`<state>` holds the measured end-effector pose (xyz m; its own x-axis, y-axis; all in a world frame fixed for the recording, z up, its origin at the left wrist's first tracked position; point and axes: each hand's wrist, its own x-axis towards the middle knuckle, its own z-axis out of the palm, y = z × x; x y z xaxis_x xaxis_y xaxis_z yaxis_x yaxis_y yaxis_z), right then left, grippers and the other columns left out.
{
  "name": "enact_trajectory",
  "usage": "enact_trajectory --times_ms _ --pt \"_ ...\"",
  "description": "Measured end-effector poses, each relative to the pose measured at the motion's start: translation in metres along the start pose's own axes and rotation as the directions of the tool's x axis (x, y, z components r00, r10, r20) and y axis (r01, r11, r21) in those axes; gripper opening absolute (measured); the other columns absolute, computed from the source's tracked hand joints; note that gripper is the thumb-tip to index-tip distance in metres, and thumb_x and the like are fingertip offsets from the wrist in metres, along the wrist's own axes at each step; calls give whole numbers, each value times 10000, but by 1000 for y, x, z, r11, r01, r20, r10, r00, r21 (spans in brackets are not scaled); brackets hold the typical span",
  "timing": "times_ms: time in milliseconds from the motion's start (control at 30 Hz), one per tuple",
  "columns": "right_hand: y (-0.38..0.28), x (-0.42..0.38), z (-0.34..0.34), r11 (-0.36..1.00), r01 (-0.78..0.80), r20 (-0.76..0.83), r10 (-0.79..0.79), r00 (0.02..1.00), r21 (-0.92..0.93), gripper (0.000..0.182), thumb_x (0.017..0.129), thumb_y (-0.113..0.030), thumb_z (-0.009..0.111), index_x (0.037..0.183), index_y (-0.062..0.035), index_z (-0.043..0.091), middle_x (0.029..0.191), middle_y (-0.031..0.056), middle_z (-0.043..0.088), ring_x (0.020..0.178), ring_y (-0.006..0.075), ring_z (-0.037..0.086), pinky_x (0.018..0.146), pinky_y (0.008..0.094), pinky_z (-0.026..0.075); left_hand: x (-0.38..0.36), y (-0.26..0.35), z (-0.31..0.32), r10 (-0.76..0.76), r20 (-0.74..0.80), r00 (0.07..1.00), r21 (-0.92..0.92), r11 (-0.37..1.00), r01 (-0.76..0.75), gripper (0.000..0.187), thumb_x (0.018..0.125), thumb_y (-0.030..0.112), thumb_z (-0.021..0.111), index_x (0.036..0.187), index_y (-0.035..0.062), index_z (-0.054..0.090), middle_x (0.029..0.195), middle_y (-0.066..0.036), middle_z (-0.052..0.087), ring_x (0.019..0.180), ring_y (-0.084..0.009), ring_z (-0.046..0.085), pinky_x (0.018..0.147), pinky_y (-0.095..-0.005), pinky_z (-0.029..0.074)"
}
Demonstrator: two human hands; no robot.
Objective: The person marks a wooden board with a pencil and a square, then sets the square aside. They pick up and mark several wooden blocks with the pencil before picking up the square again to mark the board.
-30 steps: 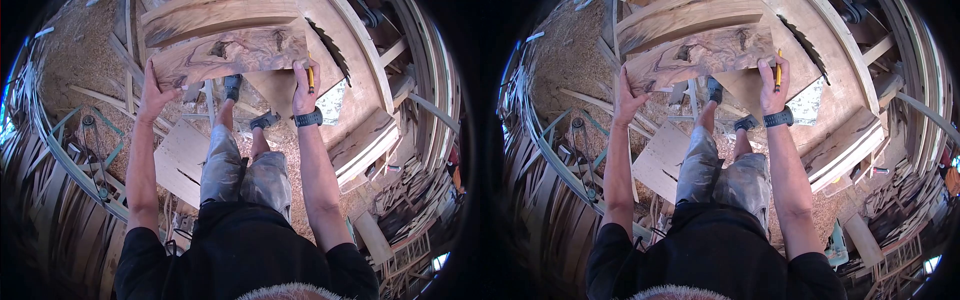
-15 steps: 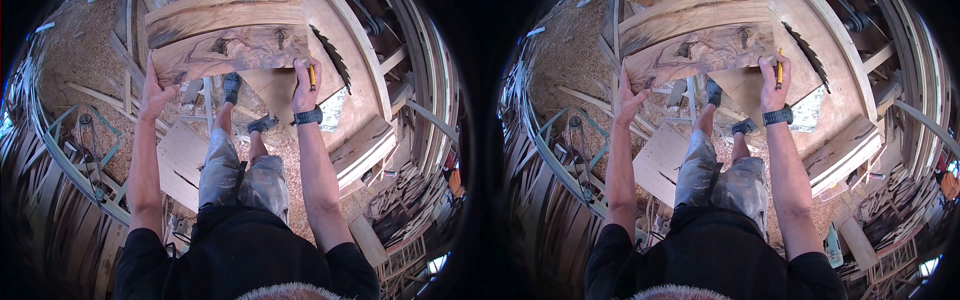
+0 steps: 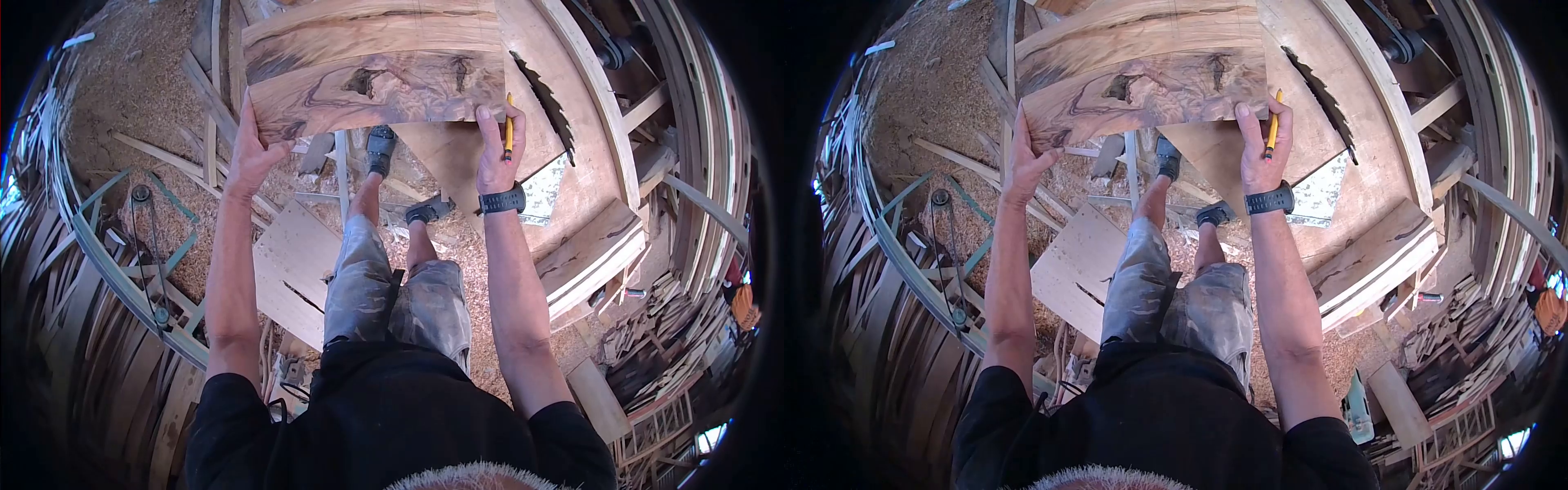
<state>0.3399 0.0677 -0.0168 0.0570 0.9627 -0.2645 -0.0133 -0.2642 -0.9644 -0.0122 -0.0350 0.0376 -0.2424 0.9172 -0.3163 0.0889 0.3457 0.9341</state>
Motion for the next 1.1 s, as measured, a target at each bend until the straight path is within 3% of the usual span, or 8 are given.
enact_trajectory --times_ms 67,133,167,200,300,533,800,1100 --pt "0 0 -3 999 -34 6 34 999 1 289 952 -200 756 1149 -59 597 1032 4 645 931 74 557 852 241 428 0 1 0 -2 5 1000 0 1000 2 1140 693 19 710 1637 -28 72 1553 -198 388 1419 -250 428 1191 -351 329" --pt "-1 4 -7 1000 25 42 -26 999 8 351 950 -257 763 1162 -31 597 943 -13 576 849 55 513 749 227 432 -1 3 -1 -5 5 1000 -1 1000 5 1133 698 25 711 1637 -26 78 1551 -197 390 1418 -250 428 1190 -350 329" --pt "-4 7 -15 990 -46 140 27 990 134 410 981 -234 714 1277 14 576 1160 88 649 1101 140 608 961 278 483 -1 4 -1 3 -4 1000 25 1000 -3 1132 701 31 716 1637 -24 81 1547 -197 395 1418 -250 430 1192 -351 329" --pt "-9 10 -15 991 -45 138 27 990 129 410 981 -234 714 1277 14 576 1160 88 649 1101 140 608 961 278 483 -1 4 0 11 -6 1000 49 999 -11 1131 704 37 720 1637 -22 84 1543 -197 400 1417 -250 431 1193 -353 328" --pt "-22 31 -12 982 -27 192 -9 981 185 629 1008 -230 652 1508 73 420 1538 230 479 1452 283 443 1205 380 340 -2 4 2 14 8 1000 -47 999 -13 1128 706 35 723 1637 -20 87 1545 -196 400 1418 -251 433 1195 -355 327" --pt "-21 54 5 990 -4 142 -17 990 142 444 999 -247 649 1343 32 618 1366 121 607 1251 204 566 1127 327 386 0 -5 -7 -9 37 999 41 999 7 1113 728 46 752 1634 -19 109 1546 -191 405 1418 -252 438 1192 -367 340" --pt "-15 54 9 984 -12 122 -10 992 177 415 1026 -235 605 1369 -2 597 1352 98 630 1266 190 562 1118 333 401 1 1 3 13 -15 1000 35 999 -13 1178 683 148 917 1595 -42 196 1500 -201 448 1372 -264 487 1172 -374 382" --pt "-26 45 17 986 16 65 -27 997 164 396 1023 -241 597 1324 15 624 1318 104 646 1245 193 564 1119 333 383 3 -7 8 28 -65 998 16 999 -27 1120 715 129 899 1584 -47 214 1470 -198 471 1334 -258 508 1143 -379 414"
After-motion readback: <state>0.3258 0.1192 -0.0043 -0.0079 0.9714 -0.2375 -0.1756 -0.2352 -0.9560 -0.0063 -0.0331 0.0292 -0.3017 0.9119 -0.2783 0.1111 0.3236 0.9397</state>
